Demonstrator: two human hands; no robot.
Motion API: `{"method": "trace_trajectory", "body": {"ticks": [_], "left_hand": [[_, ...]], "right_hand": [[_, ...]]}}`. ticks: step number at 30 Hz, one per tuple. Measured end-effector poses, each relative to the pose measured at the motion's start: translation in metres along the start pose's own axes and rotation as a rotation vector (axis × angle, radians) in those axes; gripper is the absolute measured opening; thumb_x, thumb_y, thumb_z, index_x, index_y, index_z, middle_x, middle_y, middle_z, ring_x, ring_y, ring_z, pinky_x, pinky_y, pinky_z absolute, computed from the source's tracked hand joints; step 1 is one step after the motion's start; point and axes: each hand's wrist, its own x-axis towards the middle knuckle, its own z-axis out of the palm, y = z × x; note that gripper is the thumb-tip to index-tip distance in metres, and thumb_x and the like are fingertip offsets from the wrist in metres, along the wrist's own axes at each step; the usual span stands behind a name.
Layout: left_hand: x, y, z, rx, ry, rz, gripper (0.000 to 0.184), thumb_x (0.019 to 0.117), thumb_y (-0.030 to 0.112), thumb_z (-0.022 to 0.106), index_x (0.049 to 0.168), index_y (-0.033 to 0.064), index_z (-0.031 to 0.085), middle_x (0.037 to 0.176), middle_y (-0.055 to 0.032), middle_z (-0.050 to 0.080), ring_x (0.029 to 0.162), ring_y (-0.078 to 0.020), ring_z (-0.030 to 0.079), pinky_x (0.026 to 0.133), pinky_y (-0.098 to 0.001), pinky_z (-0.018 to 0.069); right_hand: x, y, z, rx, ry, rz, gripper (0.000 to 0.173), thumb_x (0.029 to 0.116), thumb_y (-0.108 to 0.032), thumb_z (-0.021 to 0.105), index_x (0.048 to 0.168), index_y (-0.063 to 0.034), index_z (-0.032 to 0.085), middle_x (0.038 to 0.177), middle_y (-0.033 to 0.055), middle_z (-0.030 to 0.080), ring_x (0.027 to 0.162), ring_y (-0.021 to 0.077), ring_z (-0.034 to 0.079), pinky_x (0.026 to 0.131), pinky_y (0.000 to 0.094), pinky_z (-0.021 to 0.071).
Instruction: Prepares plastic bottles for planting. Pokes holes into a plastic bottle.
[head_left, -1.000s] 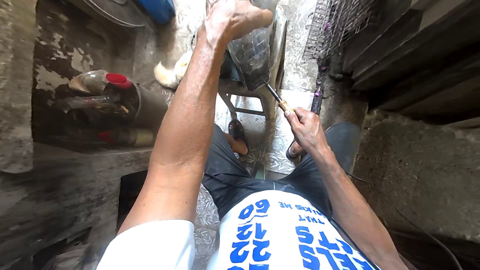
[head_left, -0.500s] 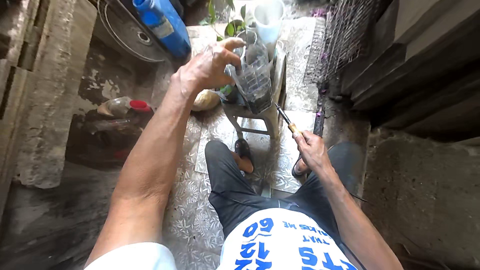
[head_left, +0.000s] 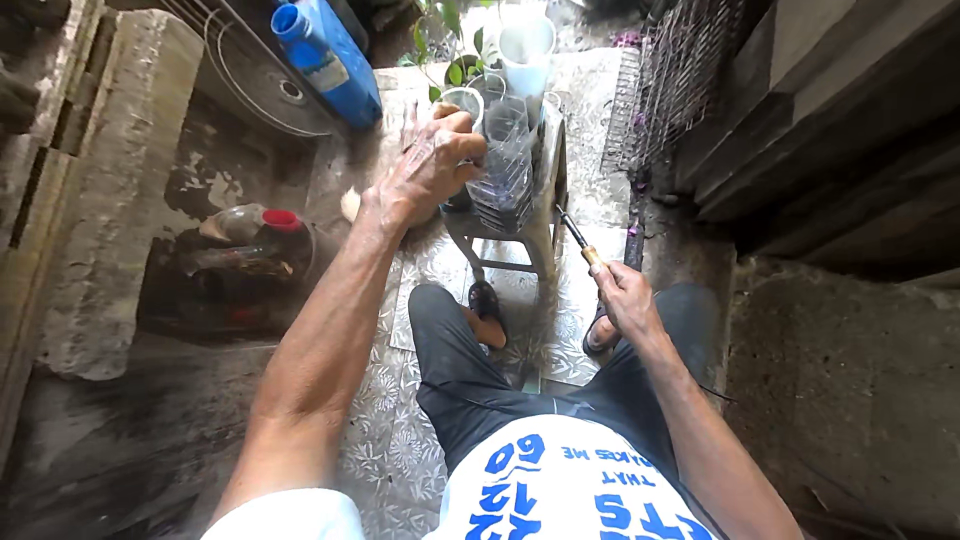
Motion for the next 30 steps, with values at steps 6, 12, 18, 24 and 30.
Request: {"method": "trace_trajectory", "body": {"ticks": [6, 12, 18, 24, 30], "left_hand": [[0.006, 0.017, 0.002, 0.011, 0.068, -0.069, 0.014, 0.0923, 0.026, 0.073, 0.099, 0.0141, 0.075, 0.137, -0.0145, 0.061, 0.148, -0.0453, 0.034, 0.116, -0.0780, 0.0160], [0.030, 0.016, 0.009, -0.143, 0.041, -0.036, 0.022, 0.0899, 0.035, 0.073, 0.090, 0.0137, 0.077, 0.156, -0.0161, 0.044, 0.149, -0.0372, 0.033, 0.119, -0.0606, 0.0279], [0.041, 0.012, 0.008, -0.354, -0.014, -0.186, 0.028, 0.0882, 0.037, 0.070, 0.097, 0.0118, 0.076, 0.158, -0.0167, 0.041, 0.148, -0.0308, 0.036, 0.118, -0.0497, 0.0346], [0.051, 0.015, 0.019, -0.305, 0.011, -0.402, 0.071, 0.0789, 0.048, 0.072, 0.139, 0.0131, 0.055, 0.146, -0.0150, 0.053, 0.138, -0.0343, 0.047, 0.111, -0.0562, 0.0414], [0.062, 0.018, 0.005, -0.276, -0.084, -0.508, 0.081, 0.0811, 0.050, 0.065, 0.156, 0.0285, 0.042, 0.148, -0.0177, 0.051, 0.133, -0.0389, 0.051, 0.102, -0.0643, 0.0433]], "right_hand": [[0.000, 0.003, 0.003, 0.022, -0.018, 0.012, 0.040, 0.1098, -0.041, 0.047, 0.101, -0.0077, 0.068, 0.066, 0.0059, 0.053, 0.055, 0.0206, 0.051, 0.055, 0.0434, 0.0449], [0.006, 0.002, 0.005, 0.002, -0.024, 0.015, 0.041, 0.1100, -0.040, 0.046, 0.101, -0.0072, 0.069, 0.067, 0.0074, 0.054, 0.058, 0.0227, 0.053, 0.058, 0.0462, 0.0451], [0.005, 0.001, 0.005, 0.024, -0.045, 0.007, 0.044, 0.1103, -0.042, 0.044, 0.095, -0.0057, 0.063, 0.066, 0.0090, 0.051, 0.055, 0.0239, 0.050, 0.053, 0.0457, 0.0423], [-0.003, 0.000, 0.005, 0.019, -0.039, -0.018, 0.042, 0.1102, -0.042, 0.045, 0.103, -0.0080, 0.067, 0.067, 0.0082, 0.053, 0.055, 0.0232, 0.051, 0.053, 0.0457, 0.0440], [-0.012, -0.002, 0.005, -0.009, -0.042, 0.006, 0.041, 0.1091, -0.043, 0.047, 0.099, -0.0086, 0.067, 0.067, 0.0086, 0.054, 0.054, 0.0237, 0.052, 0.051, 0.0460, 0.0433]]}}
